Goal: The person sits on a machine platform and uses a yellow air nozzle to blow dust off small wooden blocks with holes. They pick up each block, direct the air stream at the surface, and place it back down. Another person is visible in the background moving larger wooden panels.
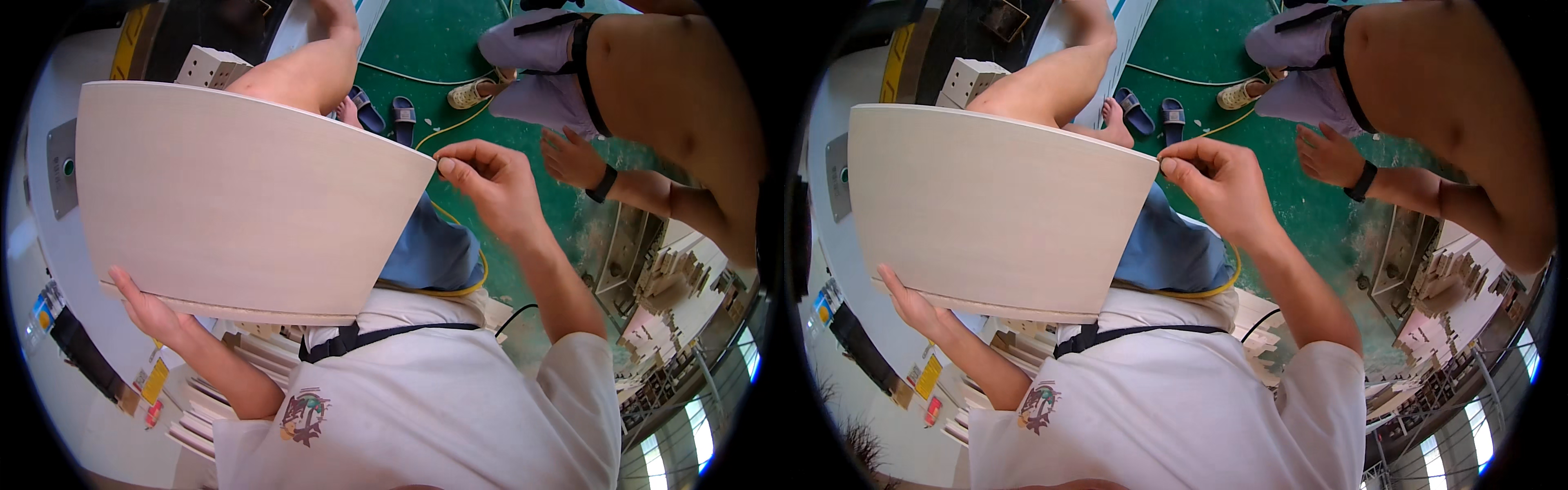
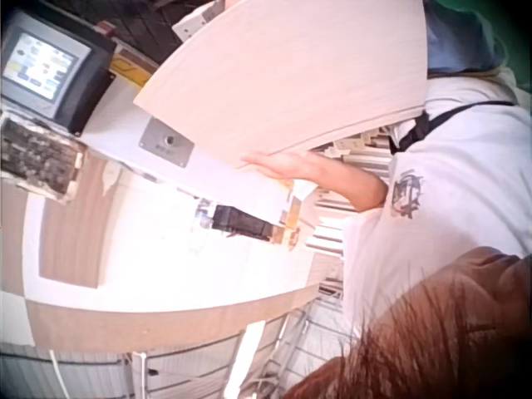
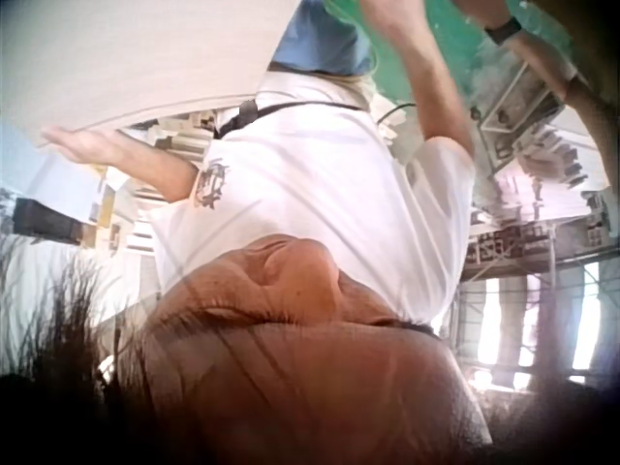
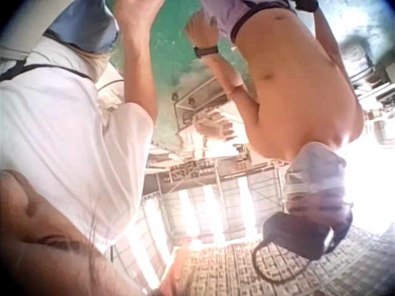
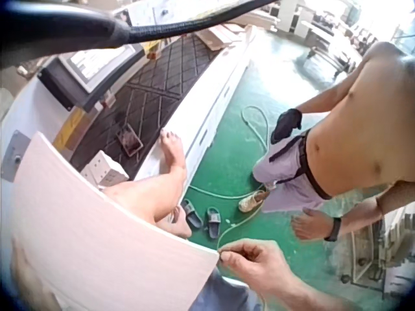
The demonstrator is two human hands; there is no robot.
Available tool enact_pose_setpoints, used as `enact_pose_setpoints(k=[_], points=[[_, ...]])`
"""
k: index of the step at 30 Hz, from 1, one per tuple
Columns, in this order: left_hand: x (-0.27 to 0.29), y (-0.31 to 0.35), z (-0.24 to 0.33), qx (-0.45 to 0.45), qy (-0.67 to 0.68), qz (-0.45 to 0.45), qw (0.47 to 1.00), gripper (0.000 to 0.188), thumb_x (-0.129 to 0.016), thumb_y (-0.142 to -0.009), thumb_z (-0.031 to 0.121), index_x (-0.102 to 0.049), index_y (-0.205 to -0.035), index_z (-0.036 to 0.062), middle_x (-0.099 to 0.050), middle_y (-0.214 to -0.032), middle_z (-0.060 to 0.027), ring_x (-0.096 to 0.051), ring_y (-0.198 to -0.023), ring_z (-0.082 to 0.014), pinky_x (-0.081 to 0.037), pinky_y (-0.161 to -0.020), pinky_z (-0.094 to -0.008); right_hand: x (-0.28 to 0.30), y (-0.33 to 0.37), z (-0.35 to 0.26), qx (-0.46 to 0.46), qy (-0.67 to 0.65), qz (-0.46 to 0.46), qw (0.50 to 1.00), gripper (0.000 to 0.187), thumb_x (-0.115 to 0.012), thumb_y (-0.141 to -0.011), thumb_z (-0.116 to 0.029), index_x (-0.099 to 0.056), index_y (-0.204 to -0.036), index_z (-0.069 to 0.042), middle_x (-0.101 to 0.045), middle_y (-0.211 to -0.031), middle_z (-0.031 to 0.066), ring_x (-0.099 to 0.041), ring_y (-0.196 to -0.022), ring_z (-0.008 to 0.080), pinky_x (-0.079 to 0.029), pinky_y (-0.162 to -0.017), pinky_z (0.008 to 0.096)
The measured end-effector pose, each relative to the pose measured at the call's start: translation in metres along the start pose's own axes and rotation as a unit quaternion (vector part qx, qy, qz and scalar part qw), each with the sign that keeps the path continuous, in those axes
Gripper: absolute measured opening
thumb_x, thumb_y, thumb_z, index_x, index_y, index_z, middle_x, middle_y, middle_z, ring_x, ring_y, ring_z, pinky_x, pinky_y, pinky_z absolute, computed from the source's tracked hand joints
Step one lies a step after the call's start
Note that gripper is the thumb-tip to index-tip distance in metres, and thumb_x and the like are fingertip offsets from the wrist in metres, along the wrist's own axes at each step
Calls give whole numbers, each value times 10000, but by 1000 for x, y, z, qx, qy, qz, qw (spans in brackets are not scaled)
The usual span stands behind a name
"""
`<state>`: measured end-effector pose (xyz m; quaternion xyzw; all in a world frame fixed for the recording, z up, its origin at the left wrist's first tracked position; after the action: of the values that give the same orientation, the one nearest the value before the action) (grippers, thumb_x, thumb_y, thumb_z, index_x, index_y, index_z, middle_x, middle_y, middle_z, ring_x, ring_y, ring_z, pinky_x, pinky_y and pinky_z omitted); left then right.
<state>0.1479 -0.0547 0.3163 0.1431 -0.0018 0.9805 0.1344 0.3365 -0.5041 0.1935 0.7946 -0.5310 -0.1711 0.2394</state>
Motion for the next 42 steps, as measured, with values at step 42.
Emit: enact_pose_setpoints(k=[42], points=[[-17, -7, -2, 32, 63, -49, 996, 593, -655, -1045, 359, -528, -1426, -78, -630, -1368, -183, -656, -1182, -269, -553, -1001, -383, 18, 29, -21, 77, 106, 89, 987, 128, -711, -957, -91, -753, -1016, 15, -714, -864, 66, -629, -759, 103, -511, -688, 273]])
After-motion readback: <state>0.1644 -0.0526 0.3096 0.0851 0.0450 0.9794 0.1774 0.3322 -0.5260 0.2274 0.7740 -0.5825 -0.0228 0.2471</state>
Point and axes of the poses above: each hand's wrist, its own y-axis away from the middle knuckle, its own x-axis out of the back of the hand, z = x × y, the point moved 8 cm from there along -y, towards the middle knuckle
